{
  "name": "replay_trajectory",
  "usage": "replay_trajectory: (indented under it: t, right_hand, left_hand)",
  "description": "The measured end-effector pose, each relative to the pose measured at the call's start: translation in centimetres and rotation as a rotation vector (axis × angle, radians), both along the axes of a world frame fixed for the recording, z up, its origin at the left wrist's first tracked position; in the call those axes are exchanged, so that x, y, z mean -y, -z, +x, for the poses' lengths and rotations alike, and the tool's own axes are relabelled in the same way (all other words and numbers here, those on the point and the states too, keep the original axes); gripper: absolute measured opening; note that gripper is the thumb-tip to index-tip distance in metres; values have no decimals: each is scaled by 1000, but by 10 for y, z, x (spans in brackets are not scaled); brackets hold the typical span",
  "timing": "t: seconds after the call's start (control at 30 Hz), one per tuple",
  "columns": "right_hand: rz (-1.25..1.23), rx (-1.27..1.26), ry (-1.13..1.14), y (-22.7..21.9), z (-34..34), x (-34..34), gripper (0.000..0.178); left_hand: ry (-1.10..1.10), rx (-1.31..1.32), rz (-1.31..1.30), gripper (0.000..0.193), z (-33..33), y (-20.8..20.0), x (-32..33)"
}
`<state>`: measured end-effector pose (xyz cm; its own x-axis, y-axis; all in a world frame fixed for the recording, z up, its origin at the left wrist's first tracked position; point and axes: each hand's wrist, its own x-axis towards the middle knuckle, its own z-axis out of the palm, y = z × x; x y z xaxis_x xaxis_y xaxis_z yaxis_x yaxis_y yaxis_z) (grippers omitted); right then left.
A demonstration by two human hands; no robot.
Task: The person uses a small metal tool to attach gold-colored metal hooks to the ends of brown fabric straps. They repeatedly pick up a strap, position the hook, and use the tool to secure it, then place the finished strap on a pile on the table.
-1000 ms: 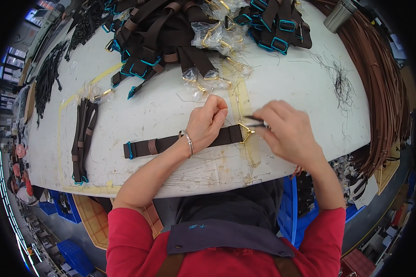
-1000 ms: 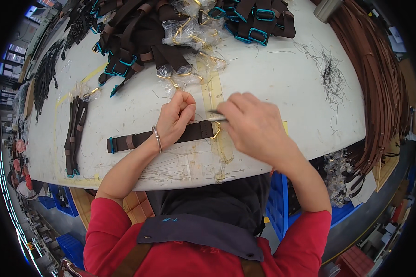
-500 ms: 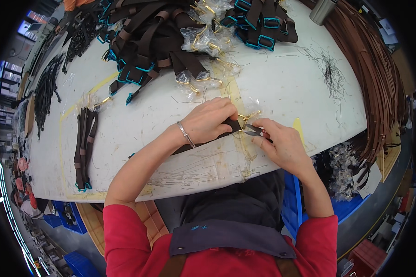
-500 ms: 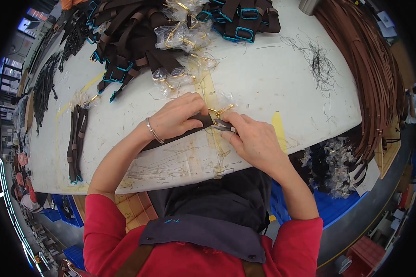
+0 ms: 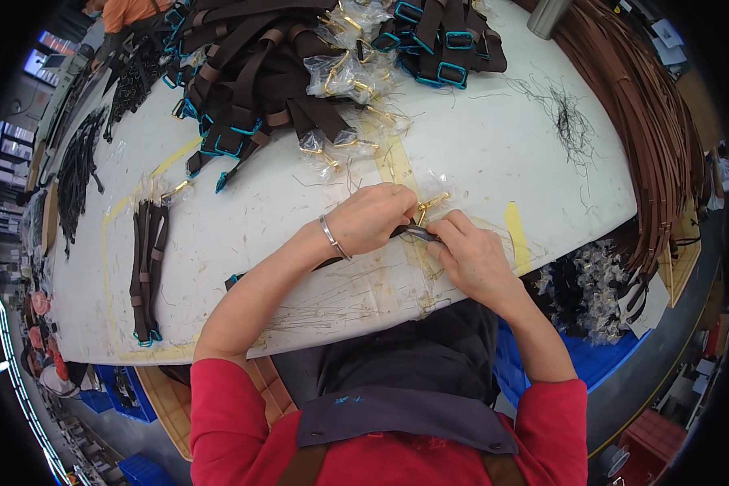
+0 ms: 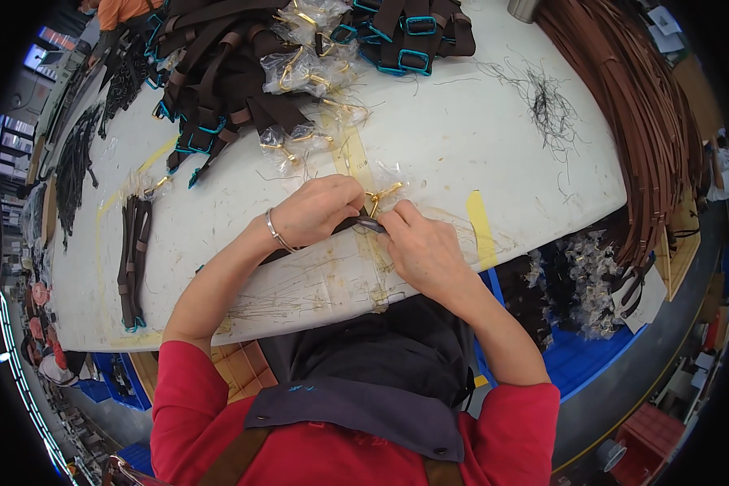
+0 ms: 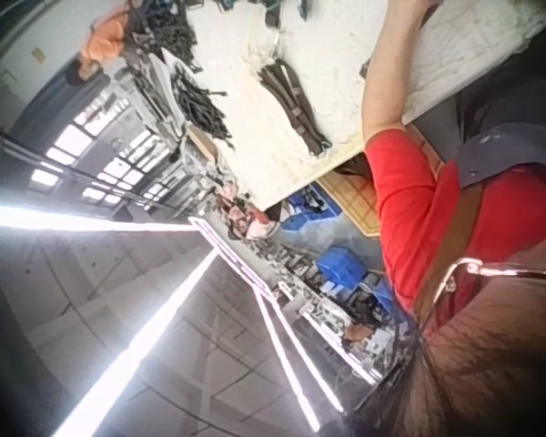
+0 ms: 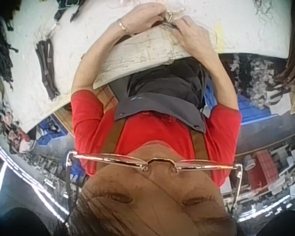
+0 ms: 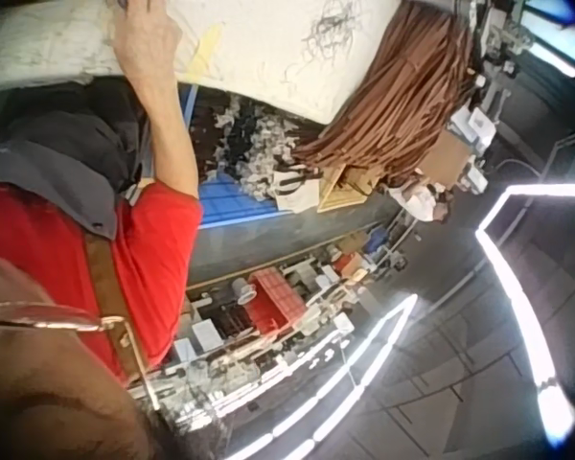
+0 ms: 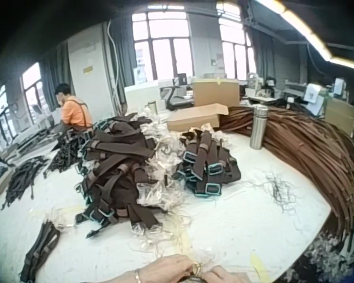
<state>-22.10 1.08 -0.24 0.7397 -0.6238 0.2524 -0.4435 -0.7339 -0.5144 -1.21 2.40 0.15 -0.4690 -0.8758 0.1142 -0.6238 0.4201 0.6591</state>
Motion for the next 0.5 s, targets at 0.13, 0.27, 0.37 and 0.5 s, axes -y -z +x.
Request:
replay_trajectory:
  t: [0.13,0.27,0.37,0.5]
  right_hand:
    - [-51,-39,0,0,1,0,18]
    - [-51,-43,2,-2,1,0,18]
    - [-61,-30,-14,1,1,1,18]
    - [-44,-6,-31,3,0,2,17]
  left_hand:
    - [-38,-19,81,14,0,-4,2]
    - [-116,-209,250,17,-3,-5,2]
    - [-155,-366,369,18,-2,2,3]
    - [-228,-711,462,17,2,5,6]
